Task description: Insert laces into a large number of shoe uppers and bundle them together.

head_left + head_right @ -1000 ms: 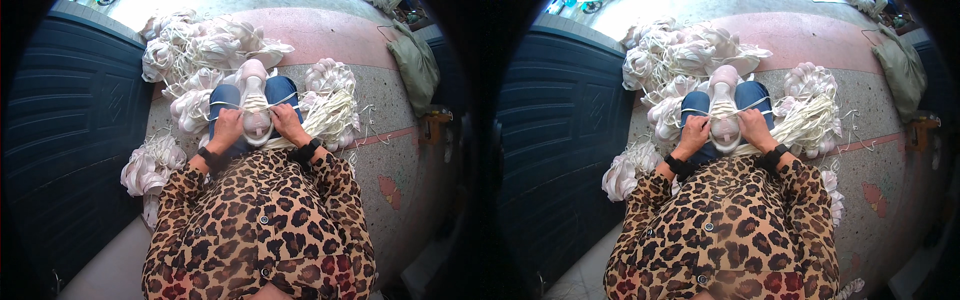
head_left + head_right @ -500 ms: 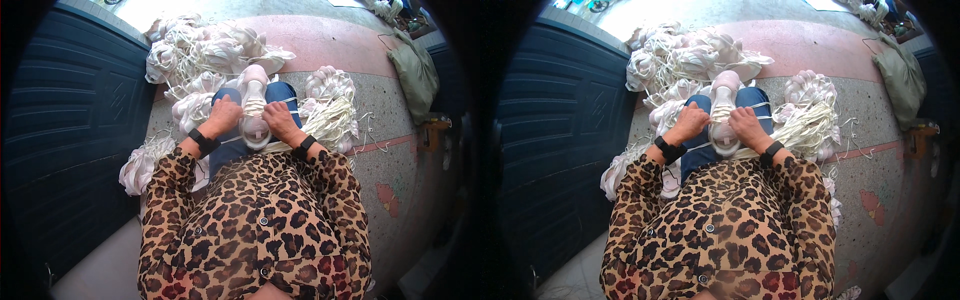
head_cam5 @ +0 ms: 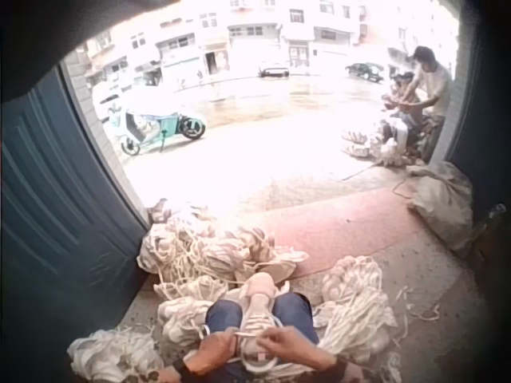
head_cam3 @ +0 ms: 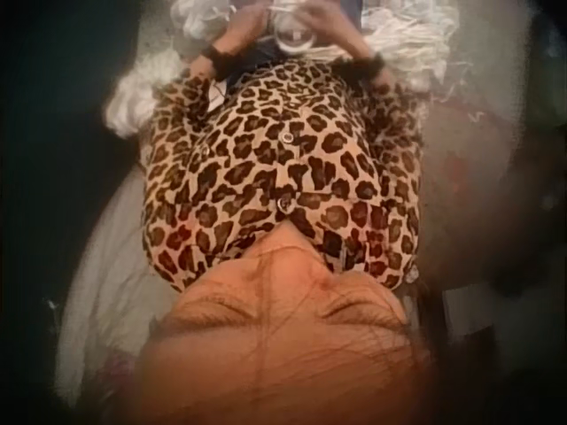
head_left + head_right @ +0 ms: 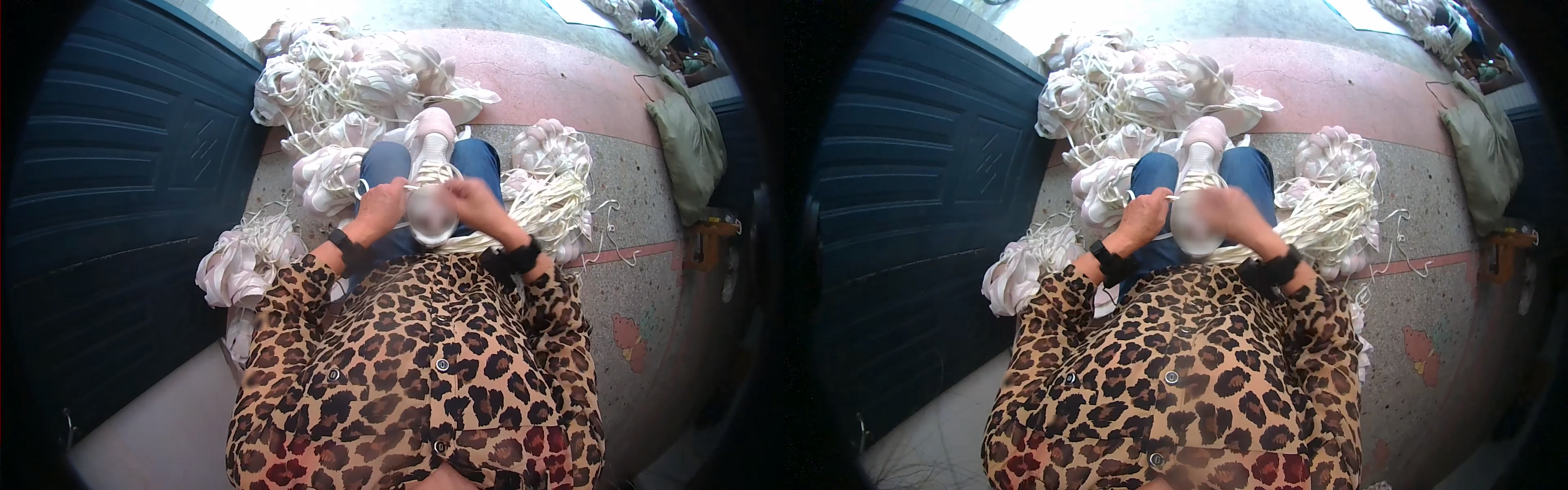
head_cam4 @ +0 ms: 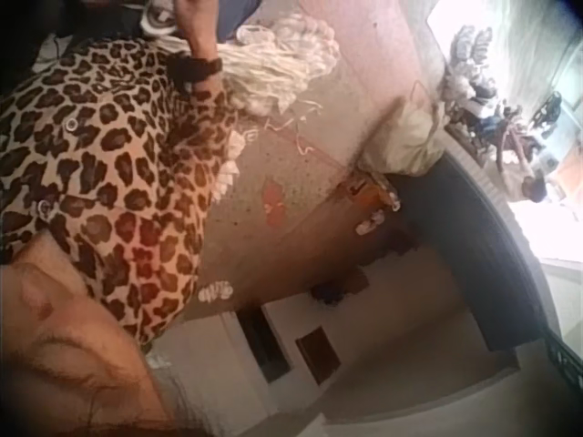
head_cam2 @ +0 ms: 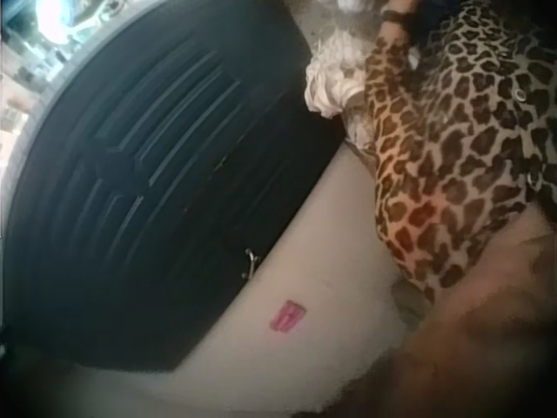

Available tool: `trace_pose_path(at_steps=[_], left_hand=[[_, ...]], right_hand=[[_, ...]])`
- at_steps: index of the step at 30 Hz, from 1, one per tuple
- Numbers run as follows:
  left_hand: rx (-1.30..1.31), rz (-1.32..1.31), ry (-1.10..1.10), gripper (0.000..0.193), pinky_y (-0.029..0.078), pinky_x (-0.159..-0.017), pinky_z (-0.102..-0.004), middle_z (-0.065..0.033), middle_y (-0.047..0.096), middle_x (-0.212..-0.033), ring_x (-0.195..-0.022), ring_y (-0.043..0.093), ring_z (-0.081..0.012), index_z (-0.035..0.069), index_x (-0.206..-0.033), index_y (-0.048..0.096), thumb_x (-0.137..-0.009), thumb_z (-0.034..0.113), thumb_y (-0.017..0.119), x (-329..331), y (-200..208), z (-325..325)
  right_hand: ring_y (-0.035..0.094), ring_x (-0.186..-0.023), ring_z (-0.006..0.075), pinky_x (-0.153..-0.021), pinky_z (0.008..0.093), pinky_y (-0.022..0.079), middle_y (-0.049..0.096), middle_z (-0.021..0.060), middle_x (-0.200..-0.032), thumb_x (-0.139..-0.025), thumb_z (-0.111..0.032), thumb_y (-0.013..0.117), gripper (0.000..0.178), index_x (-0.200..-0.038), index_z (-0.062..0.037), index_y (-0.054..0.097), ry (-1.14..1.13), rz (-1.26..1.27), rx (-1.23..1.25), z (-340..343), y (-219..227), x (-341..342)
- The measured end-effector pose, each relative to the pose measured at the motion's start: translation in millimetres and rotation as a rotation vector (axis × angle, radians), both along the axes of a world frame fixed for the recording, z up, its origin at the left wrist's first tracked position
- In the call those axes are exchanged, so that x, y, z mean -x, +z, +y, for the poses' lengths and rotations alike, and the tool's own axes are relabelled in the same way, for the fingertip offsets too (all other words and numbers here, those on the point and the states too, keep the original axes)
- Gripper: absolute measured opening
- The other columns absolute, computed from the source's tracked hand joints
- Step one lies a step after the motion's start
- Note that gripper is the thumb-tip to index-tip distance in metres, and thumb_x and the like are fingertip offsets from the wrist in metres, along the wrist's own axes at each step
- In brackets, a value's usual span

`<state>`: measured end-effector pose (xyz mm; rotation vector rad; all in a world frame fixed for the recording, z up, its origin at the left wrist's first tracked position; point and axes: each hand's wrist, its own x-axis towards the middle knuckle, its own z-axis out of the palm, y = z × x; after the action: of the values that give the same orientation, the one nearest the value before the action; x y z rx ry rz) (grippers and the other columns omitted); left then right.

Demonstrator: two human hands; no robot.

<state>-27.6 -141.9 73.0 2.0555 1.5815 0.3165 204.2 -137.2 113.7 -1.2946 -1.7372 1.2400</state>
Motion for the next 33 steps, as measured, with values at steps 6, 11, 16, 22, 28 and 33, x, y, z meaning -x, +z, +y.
trace_pose_path(at_steps=[6,11,16,22,28,33], left_hand=[[0.003,-0.016,0.002,0.016,0.054,-0.068,-0.0529,-0.0246,0.067,-0.079,-0.078,0.067,-0.0442,0.005,-0.099,0.066,-0.095,0.017,0.057,3.2,-17.1,-0.5],[0.04,0.022,0.042,0.018,0.054,-0.07,-0.0515,-0.0236,0.068,-0.082,-0.081,0.067,-0.0435,0.005,-0.099,0.069,-0.095,0.019,0.059,-1.6,-14.3,-2.3],[-0.023,-0.096,0.072,0.02,0.053,-0.07,-0.0508,-0.023,0.068,-0.081,-0.08,0.067,-0.0431,0.004,-0.094,0.071,-0.095,0.02,0.06,-2.7,-20.3,1.1],[-0.098,-0.236,0.198,0.017,0.051,-0.07,-0.0499,-0.0244,0.066,-0.08,-0.079,0.066,-0.0429,0.003,-0.103,0.065,-0.095,0.011,0.052,0.0,-19.0,2.0],[-0.24,-0.247,0.144,0.02,0.05,-0.076,-0.0463,-0.0174,0.067,-0.085,-0.081,0.063,-0.0381,0.001,-0.108,0.062,-0.09,0.007,0.057,2.1,-29.6,-3.6],[-0.121,-0.241,0.069,0.022,0.051,-0.076,-0.0454,-0.0153,0.069,-0.086,-0.082,0.064,-0.0364,-0.001,-0.109,0.065,-0.089,0.009,0.062,-11.7,-6.6,10.5]], right_hand=[[0.069,-0.079,0.0385,-0.07,0.0482,0.054,0.068,0.0191,-0.082,-0.091,-0.019,0.058,0.016,-0.091,-0.0048,0.065,0.014,-0.455,-0.167,-22.8,-56.4,43.5],[0.07,-0.067,0.0283,-0.06,0.0386,0.055,0.066,0.0131,-0.073,-0.087,-0.014,0.059,0.008,-0.086,-0.0061,0.06,-0.004,-0.641,-0.451,-21.0,-72.4,59.7],[0.069,-0.065,0.0268,-0.058,0.0372,0.055,0.066,0.0126,-0.072,-0.087,-0.014,0.059,0.008,-0.086,-0.0057,0.06,0.044,-0.708,-0.517,-15.6,-80.7,61.7],[0.069,-0.074,0.0352,-0.066,0.0412,0.055,0.066,0.0177,-0.077,-0.085,-0.011,0.058,0.011,-0.087,-0.0021,0.064,0.134,-0.646,-0.174,-16.6,-20.7,53.3],[0.025,-0.042,0.0038,-0.036,0.0225,0.023,0.029,-0.0097,-0.055,-0.101,-0.02,0.048,0.029,-0.073,-0.0193,0.042,-0.175,1.018,0.656,-8.4,160.6,-58.5],[0.019,-0.045,0.0044,-0.037,0.0229,0.02,0.025,-0.0082,-0.057,-0.103,-0.022,0.04,0.025,-0.079,-0.0149,0.037,0.182,1.466,0.401,-18.1,205.7,-101.4]])
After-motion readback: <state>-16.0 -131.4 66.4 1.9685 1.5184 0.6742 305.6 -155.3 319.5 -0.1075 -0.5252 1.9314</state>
